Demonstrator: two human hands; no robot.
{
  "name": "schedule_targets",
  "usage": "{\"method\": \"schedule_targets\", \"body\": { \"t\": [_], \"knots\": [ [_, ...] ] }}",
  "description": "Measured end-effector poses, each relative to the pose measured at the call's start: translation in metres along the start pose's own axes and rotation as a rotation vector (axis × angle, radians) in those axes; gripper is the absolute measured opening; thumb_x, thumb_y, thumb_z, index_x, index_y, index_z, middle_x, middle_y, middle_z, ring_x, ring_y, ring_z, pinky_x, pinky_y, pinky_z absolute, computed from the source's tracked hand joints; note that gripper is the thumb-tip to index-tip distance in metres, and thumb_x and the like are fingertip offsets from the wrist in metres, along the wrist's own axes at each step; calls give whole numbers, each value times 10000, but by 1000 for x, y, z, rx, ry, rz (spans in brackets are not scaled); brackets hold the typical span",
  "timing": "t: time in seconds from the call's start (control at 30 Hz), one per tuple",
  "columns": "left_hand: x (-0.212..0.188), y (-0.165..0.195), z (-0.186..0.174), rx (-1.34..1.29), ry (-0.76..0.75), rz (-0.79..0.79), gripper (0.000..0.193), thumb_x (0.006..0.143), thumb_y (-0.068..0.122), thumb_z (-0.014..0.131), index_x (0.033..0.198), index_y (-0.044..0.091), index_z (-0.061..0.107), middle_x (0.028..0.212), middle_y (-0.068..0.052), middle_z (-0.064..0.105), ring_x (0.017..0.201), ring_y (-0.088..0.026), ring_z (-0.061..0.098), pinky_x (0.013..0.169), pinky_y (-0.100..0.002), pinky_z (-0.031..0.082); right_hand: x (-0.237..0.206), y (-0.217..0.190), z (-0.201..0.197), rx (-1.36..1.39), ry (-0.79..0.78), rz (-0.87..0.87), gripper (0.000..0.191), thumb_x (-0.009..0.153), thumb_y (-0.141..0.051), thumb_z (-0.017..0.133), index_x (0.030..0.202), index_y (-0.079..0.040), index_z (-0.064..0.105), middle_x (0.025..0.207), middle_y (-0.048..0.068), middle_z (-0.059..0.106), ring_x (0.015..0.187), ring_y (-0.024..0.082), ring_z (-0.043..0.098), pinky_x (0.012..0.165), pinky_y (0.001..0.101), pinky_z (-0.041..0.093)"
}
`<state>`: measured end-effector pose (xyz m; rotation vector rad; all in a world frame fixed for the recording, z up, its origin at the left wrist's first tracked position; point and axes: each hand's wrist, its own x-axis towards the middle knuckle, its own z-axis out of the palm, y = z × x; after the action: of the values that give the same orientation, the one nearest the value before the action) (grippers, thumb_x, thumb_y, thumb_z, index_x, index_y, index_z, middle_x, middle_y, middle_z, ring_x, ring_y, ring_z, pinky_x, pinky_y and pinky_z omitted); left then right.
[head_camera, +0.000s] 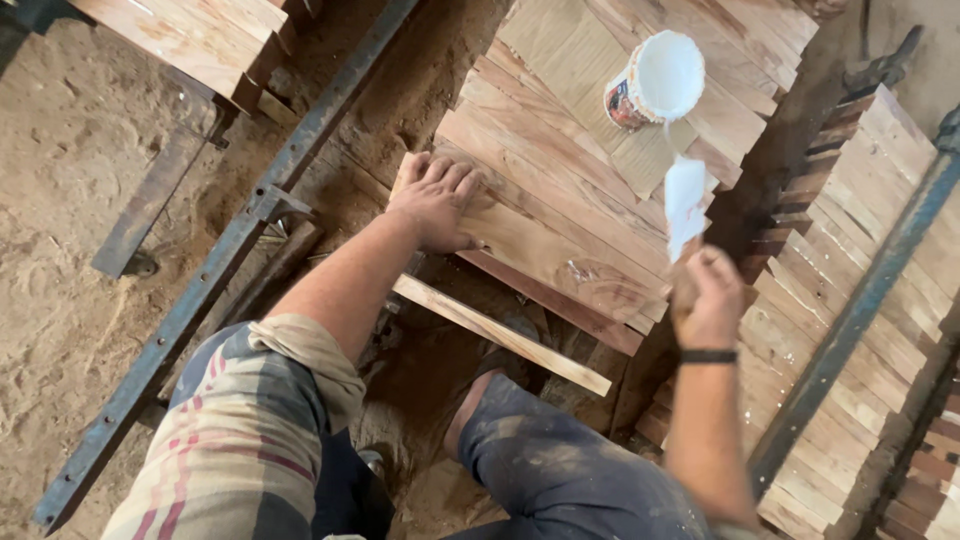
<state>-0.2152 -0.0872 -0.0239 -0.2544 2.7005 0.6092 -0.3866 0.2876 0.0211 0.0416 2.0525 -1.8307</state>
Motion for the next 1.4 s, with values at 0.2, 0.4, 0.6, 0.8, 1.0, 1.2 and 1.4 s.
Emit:
{"method": "schedule_targets", "body": {
  "t": [0.2, 0.4, 0.6, 0.8, 1.0, 1.2, 1.4],
  "knots": [
    [2, -1, 5, 5, 13, 8, 1150, 716, 657, 749, 1589, 101, 247, 1643, -118, 286, 1543, -300, 155, 1229, -495, 29, -95, 77, 21, 295, -178, 24, 218, 1009, -118, 535, 1192, -25, 609, 1065, 165, 722, 825, 273, 715, 704, 398, 592],
    [-5, 0, -2, 90, 13, 69, 1247, 644, 664, 789, 1579, 56, 232, 1603, -139, 322, 1504, -293, 215, 1198, -527, 61, -124, 105, 28, 105, -154, -102, 322, 1068, -141, 567, 1340, 28, 602, 1102, 140, 709, 825, 210, 642, 726, 351, 529],
    [-17, 13, 10, 156, 137, 59, 1182, 760, 719, 725, 1591, 16, 264, 1452, -196, 467, 1411, -357, 357, 1176, -578, 177, -123, 115, 28, -856, 21, -643, 388, 1032, -156, 648, 1416, -100, 649, 1164, 167, 649, 985, 275, 658, 857, 389, 553],
    [-11, 27, 22, 148, 163, 76, 1149, 743, 605, 766, 1584, -3, 271, 1447, -166, 473, 1366, -335, 387, 1159, -572, 213, -111, 104, 1, -1139, 275, -555, 536, 967, -213, 733, 1489, -173, 620, 1177, 175, 540, 1044, 319, 605, 892, 440, 544],
    [-25, -15, 9, 74, 133, 3, 1060, 684, 439, 860, 1557, 121, 349, 1520, -122, 439, 1419, -312, 384, 1176, -483, 308, -112, 121, 60, -1005, 39, -568, 613, 889, -211, 757, 1484, -186, 608, 1023, 139, 580, 952, 305, 598, 822, 460, 533],
    [-23, -29, 32, -16, 163, 22, 1232, 640, 416, 931, 1613, 75, 256, 1530, -159, 382, 1393, -372, 357, 1181, -493, 303, -108, 117, 48, -918, 274, -703, 547, 948, -223, 789, 1470, -196, 629, 1147, 66, 670, 1055, 291, 633, 924, 433, 550],
    [-24, -35, 30, -162, 156, 2, 1330, 636, 439, 935, 1633, 108, 120, 1639, -176, 229, 1470, -423, 253, 1219, -516, 230, -106, 110, 67, -867, -80, -623, 554, 842, -208, 791, 1386, -184, 688, 1050, 116, 591, 925, 271, 623, 805, 398, 555]
  ]
}}
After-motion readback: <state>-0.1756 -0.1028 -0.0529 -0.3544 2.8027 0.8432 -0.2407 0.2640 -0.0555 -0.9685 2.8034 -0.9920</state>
